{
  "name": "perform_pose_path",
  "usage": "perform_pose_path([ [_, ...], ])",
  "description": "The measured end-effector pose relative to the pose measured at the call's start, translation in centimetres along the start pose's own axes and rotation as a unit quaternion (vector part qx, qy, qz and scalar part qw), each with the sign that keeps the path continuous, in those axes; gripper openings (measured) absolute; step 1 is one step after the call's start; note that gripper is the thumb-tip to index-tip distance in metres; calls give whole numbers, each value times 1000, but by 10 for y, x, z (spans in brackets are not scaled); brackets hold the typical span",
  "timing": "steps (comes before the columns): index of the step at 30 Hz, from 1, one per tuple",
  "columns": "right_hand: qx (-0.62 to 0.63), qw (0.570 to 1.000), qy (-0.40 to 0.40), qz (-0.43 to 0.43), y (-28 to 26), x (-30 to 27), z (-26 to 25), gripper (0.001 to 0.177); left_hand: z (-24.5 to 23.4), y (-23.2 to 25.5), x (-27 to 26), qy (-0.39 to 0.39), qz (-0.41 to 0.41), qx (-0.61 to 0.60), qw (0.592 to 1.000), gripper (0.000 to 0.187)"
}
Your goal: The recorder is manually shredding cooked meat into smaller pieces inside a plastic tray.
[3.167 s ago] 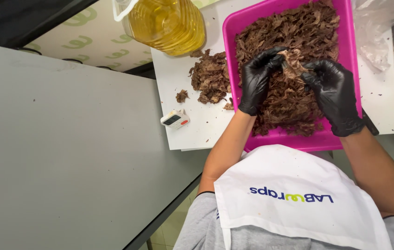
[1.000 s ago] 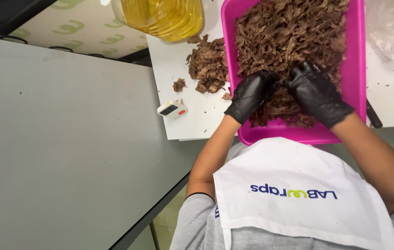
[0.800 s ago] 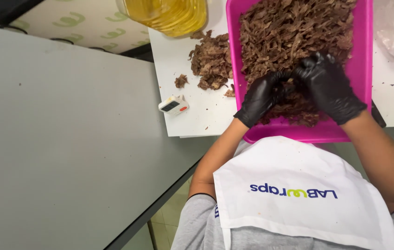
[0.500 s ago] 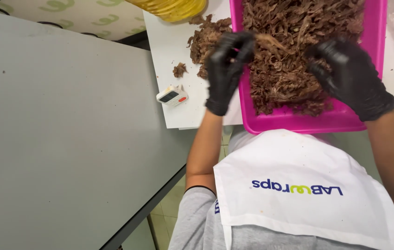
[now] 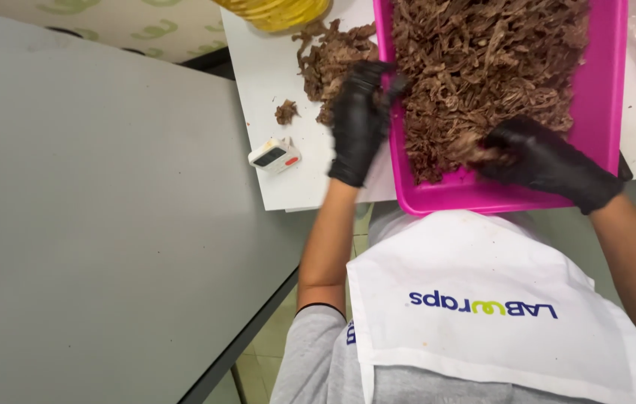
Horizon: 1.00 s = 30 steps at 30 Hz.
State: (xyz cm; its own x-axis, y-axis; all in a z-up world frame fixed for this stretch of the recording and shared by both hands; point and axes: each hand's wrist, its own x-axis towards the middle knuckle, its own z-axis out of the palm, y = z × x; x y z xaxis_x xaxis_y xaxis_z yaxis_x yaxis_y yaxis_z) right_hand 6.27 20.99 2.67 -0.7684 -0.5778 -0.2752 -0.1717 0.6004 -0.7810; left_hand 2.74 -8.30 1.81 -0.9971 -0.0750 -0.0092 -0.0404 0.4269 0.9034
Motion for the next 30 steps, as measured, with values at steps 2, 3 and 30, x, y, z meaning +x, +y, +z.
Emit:
perform_pose_path([
  [2,153,988,21,24,3,-4,-3,53,42,-16,-24,-78,-36,-171,981,29],
  [3,303,951,45,48,5,-6,-7,57,64,-23,-33,-156,-70,-334,927,35],
  [30,208,953,219,-12,48,39,25,70,159,-67,-6,-97,-105,-448,883,41],
])
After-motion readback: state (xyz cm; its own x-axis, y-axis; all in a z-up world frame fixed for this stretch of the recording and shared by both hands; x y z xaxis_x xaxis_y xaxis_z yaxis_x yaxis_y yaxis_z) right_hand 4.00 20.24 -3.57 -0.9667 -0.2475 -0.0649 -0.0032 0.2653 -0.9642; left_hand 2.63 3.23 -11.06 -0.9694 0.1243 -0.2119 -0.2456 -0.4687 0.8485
